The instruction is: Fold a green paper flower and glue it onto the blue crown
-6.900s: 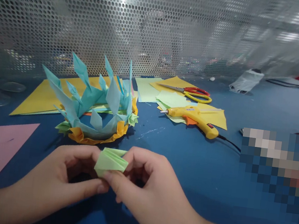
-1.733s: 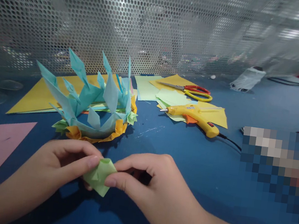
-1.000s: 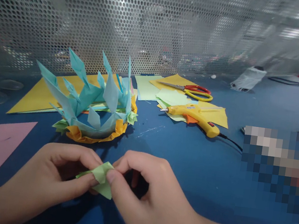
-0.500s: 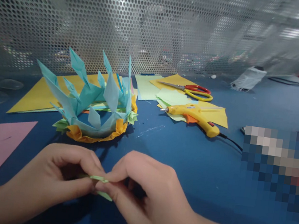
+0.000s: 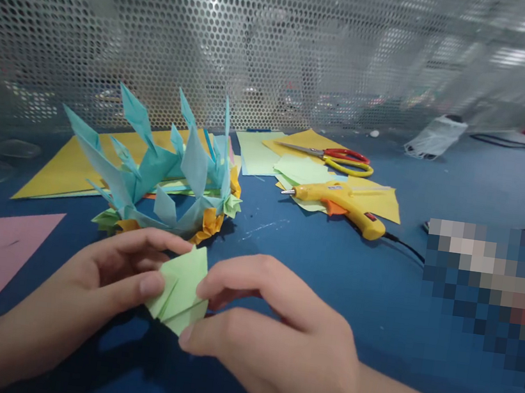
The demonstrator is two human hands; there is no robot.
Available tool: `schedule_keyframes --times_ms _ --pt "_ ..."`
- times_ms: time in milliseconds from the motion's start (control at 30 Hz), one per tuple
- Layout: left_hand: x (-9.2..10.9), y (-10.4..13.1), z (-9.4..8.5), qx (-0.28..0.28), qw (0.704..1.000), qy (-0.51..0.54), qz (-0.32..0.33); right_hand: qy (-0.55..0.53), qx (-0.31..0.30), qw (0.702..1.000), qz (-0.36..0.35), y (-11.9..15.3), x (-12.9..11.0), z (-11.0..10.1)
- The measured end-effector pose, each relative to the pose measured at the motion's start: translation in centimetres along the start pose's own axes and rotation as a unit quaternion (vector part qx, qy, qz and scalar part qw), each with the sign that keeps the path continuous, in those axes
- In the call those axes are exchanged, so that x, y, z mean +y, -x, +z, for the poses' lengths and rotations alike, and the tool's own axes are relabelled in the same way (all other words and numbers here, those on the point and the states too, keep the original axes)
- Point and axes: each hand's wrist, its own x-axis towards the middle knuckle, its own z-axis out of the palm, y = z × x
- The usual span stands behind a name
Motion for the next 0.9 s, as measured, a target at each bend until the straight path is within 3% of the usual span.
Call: schedule_keyframes --times_ms 133,267,333,500,900 --pt "-0.1 -0.2 -0.2 0.014 1.0 -0.009 0.008 -0.008 0.062 0.998 0.024 0.3 0.4 0.8" --pt "0.0 -0.2 -0.1 0.002 1.0 -0.004 -0.012 -0.012 -0.015 1.0 -0.007 0.2 0.8 0.9" --pt "0.1 -0.2 0.0 0.009 1.0 0.003 -0.012 -0.03 -0.017 0.999 -0.007 0.2 0.7 0.8" --pt "0.2 -0.3 0.1 0.016 1.0 -0.009 0.02 -0.117 0.014 0.991 0.061 0.0 0.4 1.0" --pt "0.0 0.0 0.2 0.024 0.997 -0.067 0.022 -0.273 -0.006 0.939 0.207 -0.6 0.7 1.7"
